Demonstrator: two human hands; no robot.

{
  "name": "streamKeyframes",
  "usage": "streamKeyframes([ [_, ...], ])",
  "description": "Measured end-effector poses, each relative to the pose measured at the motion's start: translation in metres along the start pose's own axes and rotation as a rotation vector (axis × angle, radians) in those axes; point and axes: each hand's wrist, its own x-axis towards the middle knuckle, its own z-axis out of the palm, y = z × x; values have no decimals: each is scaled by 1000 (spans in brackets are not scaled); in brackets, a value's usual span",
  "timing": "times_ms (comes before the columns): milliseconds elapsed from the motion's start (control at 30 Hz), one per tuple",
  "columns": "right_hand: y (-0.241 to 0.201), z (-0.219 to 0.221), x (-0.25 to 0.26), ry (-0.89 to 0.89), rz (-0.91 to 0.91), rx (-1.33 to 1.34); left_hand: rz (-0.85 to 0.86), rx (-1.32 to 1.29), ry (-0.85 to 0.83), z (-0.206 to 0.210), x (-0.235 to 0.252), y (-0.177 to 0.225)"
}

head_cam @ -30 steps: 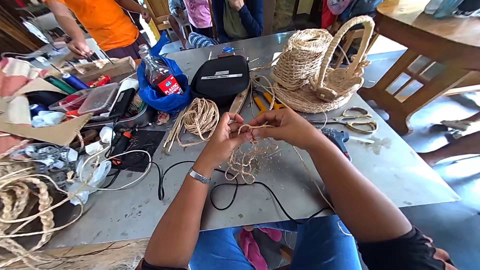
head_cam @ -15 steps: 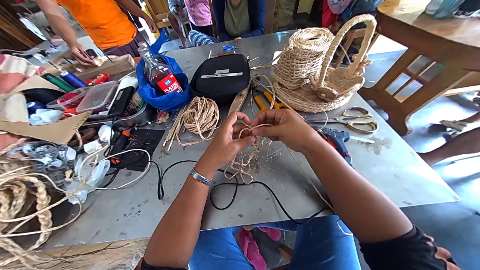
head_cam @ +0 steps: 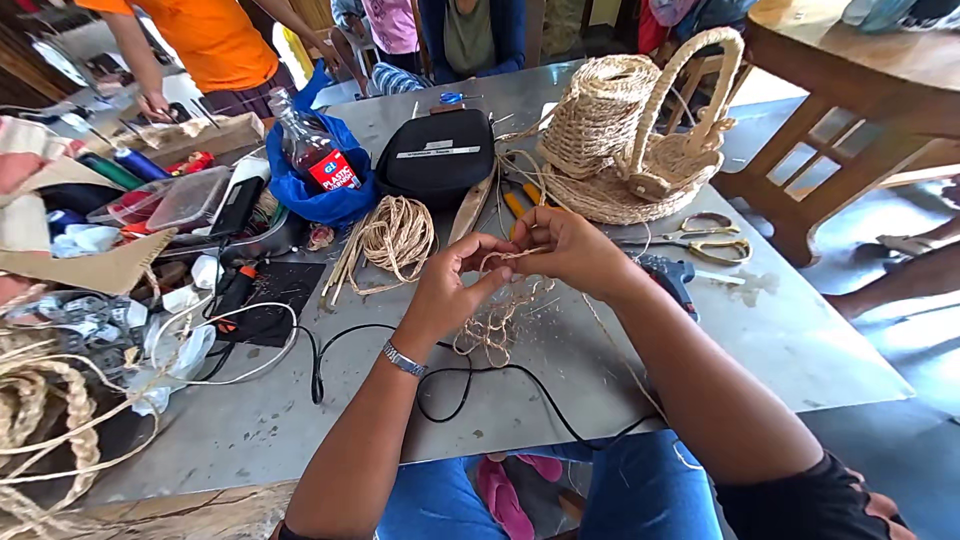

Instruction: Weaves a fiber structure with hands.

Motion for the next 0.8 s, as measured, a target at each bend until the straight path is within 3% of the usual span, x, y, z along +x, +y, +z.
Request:
streamKeyframes([
  [267, 7, 4, 2, 8, -198, -187, 4, 10, 76, 2, -2, 1],
  [567, 3, 14, -1, 34, -134, -305, -113, -133, 131, 6, -3, 4],
  [800, 9, 6, 3, -84, -149, -89, -155, -198, 127, -2, -3, 6],
])
